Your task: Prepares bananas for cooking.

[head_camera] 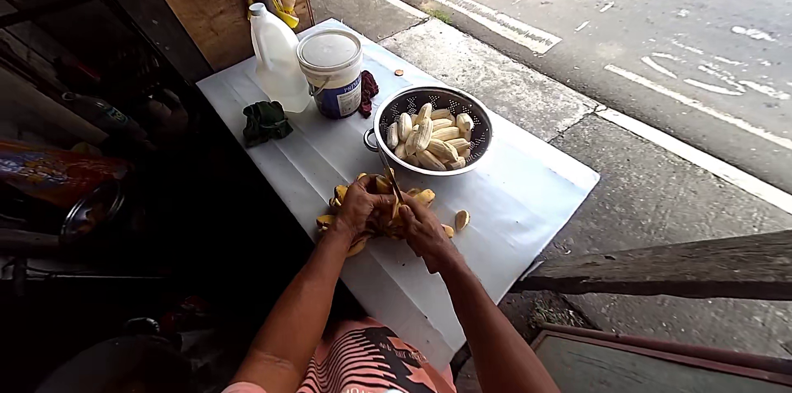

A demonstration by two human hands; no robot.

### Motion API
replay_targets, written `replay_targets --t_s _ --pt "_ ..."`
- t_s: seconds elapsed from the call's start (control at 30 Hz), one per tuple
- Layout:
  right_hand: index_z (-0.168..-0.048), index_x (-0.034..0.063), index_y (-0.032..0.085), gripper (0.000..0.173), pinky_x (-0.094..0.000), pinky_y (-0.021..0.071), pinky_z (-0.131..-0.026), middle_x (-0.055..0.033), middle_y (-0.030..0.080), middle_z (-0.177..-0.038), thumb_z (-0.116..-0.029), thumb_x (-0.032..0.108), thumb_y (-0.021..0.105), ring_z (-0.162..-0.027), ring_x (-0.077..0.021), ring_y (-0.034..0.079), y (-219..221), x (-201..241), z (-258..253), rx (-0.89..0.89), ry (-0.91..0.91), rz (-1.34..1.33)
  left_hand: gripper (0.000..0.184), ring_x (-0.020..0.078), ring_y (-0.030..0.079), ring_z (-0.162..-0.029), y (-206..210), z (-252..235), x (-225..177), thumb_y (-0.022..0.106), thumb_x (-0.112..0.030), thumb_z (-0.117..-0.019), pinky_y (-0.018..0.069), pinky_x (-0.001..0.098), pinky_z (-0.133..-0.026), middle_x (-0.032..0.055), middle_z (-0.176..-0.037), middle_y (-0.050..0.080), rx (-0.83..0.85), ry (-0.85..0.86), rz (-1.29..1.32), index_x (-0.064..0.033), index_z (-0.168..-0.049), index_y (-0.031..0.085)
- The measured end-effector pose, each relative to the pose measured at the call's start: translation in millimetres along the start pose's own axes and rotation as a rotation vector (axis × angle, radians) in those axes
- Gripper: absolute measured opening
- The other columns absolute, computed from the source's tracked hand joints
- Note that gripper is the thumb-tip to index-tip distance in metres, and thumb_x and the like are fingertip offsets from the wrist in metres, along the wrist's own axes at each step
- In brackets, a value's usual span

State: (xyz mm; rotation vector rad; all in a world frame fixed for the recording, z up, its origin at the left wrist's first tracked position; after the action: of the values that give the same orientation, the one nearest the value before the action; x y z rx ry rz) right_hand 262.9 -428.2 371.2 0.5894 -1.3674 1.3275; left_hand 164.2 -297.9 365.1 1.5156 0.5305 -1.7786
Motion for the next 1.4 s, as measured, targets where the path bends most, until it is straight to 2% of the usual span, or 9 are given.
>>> replay_targets --t_s 0.13,0.3,0.57,0.73,0.87,1.0,1.1,1.23,1.4 --pt "-0.157 0.0174 0.038 0.049 -0.0293 0.0449 -0.042 -0.0025 0.051 -0.066 -0.1122 0.036 0.033 -0.046 -0.0134 0.047 34 -10 -2 0.048 -0.037 -0.512 0.047 0.0173 0.062 -0.067 -10 5 2 0.078 0.005 -0.0842 0.0541 0.0299 -0.055 0.0131 -0.101 0.067 -0.131 -0.013 0.116 -0.0063 -0.126 0.058" --pt "-0.105 0.0083 0.049 0.036 -0.0250 0.0446 -0.040 -0.0029 0.051 -0.063 -0.1136 0.034 0.025 -0.043 -0.0111 0.046 39 -18 -24 -0.052 0.021 -0.850 0.044 0.0163 0.060 -0.058 -20 9 5 0.076 0.004 -0.0855 0.0525 0.0271 -0.048 0.0146 -0.098 0.068 0.001 0.055 0.087 -0.0062 -0.126 0.061" --pt "-0.110 0.0076 0.049 0.036 -0.0245 0.0458 -0.041 -0.0064 0.056 -0.066 -0.1142 0.033 0.025 -0.044 -0.0121 0.049 27 -19 -27 -0.092 0.036 -0.945 0.061 0.0296 0.063 -0.118 -1 26 -17 0.074 -0.008 -0.0840 0.0531 0.0538 -0.100 0.0144 -0.133 0.062 -0.095 0.092 -0.862 -0.0109 -0.143 0.057" --pt "-0.156 0.0134 0.036 0.058 -0.0300 0.0527 -0.051 -0.0105 0.066 -0.085 -0.1038 0.022 0.060 -0.056 -0.0164 0.059 22 -6 -14 -0.157 -0.112 -0.498 0.042 0.0184 0.063 -0.069 -30 28 -6 0.059 0.010 -0.0835 0.0526 0.0330 -0.056 0.0142 -0.099 0.071 -0.188 0.067 -0.308 -0.0017 -0.123 0.068" --pt "-0.161 0.0036 0.026 0.092 -0.0506 0.0564 -0.087 -0.0188 0.071 -0.103 -0.0894 0.030 0.077 -0.090 -0.0296 0.070 27 5 -12 -0.234 -0.159 0.046 0.051 0.0185 0.066 -0.076 -18 26 -8 0.054 0.012 -0.0839 0.0546 0.0321 -0.062 0.0161 -0.106 0.071 0.007 0.045 -0.155 -0.0037 -0.132 0.064" --pt "-0.146 0.0143 0.046 0.065 -0.0264 0.0490 -0.047 -0.0099 0.062 -0.083 -0.0902 0.020 0.078 -0.052 -0.0124 0.053 12 2 -1 -0.039 -0.001 -0.646 0.068 0.0200 0.070 -0.094 -17 39 -14 0.051 0.000 -0.0830 0.0587 0.0375 -0.079 0.0120 -0.131 0.067 0.015 0.169 -0.235 -0.0088 -0.150 0.050" --pt "-0.139 0.0128 0.051 0.048 -0.0230 0.0494 -0.046 -0.0073 0.059 -0.074 -0.0958 0.022 0.070 -0.049 -0.0098 0.053 -19 13 -1 0.072 0.013 -0.852 0.036 0.0164 0.064 -0.075 2 46 -23 0.052 0.002 -0.0915 0.0564 0.0351 -0.066 0.0120 -0.118 0.069 -0.352 0.412 -0.433 -0.0016 -0.125 0.066" --pt "-0.159 0.0268 0.029 0.054 -0.0237 0.0505 -0.048 -0.0073 0.070 -0.116 -0.1097 0.046 0.041 -0.067 -0.0147 0.067 -88 43 -17 -0.215 -0.104 -0.522 0.048 0.0307 0.060 -0.128 67 10 -20 0.063 -0.022 -0.1016 0.0474 0.0519 -0.109 0.0181 -0.139 0.061 0.049 0.256 -0.932 -0.0038 -0.145 0.056" --pt "-0.158 0.0268 0.039 0.047 -0.0311 0.0473 -0.046 -0.0053 0.067 -0.081 -0.1120 0.037 0.037 -0.048 -0.0144 0.052 -83 -2 14 -0.325 -0.059 -0.152 0.051 0.0379 0.069 -0.096 75 -40 -15 0.072 -0.024 -0.0898 0.0555 0.0591 -0.079 0.0233 -0.113 0.068 0.341 -0.170 -1.117 -0.0053 -0.135 0.058"
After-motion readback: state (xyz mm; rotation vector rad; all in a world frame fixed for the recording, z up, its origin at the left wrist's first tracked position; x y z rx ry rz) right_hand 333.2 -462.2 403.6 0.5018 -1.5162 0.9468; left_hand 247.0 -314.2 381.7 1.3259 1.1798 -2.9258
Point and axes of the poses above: each hand's wrist, its own z-axis away from the middle knuckle, its own y-axis out of the palm, x = y × z, the point moved 5 cm from there along -z, towards the middle knuckle
